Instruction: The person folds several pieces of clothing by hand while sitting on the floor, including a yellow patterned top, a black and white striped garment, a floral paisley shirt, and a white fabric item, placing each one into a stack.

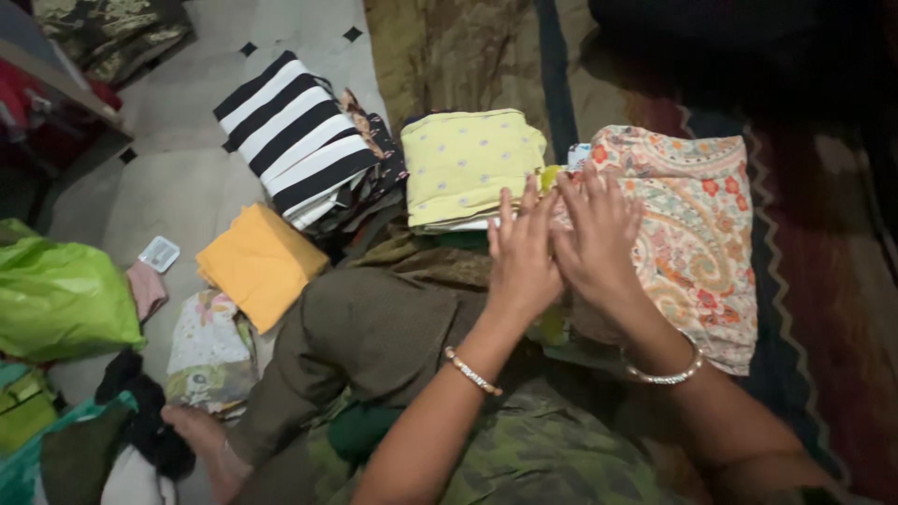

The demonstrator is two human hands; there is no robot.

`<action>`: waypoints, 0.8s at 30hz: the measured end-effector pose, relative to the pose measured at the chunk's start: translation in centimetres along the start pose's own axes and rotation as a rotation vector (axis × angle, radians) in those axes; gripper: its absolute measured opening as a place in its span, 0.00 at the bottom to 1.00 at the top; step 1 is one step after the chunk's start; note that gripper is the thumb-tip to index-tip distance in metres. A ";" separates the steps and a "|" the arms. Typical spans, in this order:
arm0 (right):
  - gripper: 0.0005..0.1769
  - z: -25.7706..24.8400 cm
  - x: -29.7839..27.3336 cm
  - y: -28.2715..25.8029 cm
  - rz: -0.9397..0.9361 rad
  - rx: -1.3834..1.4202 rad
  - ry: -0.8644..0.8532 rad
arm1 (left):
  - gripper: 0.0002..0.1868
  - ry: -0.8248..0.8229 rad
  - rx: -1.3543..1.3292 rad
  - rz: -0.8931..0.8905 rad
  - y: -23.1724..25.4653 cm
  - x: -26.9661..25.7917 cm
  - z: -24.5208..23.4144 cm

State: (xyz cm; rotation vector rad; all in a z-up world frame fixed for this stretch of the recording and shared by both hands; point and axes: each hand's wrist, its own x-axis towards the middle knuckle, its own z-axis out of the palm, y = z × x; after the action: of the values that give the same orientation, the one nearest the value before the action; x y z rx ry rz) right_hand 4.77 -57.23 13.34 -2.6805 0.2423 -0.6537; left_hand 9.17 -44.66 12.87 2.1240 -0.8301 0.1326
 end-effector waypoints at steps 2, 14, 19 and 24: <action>0.35 0.9 0.2 -1.4 -0.081 0.019 -0.012 | 0.33 -0.003 0.008 -0.049 -0.9 -0.7 -1.5; 0.39 6.1 0.3 -8.8 -0.246 0.194 -0.256 | 0.34 0.247 0.179 -0.238 -8.0 -7.7 -7.8; 0.39 8.4 1.8 -10.3 -0.285 0.186 -0.276 | 0.39 0.290 0.253 -0.352 -11.3 -11.2 -10.2; 0.38 10.9 2.3 -12.2 -0.354 0.176 -0.341 | 0.41 0.359 0.303 -0.522 -15.3 -16.0 -12.1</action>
State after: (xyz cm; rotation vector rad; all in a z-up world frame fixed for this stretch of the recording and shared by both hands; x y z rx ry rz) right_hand 12.92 -43.21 10.14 -2.6251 -0.3697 -0.2845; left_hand 8.22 -20.79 4.67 2.4279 -0.0346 0.3675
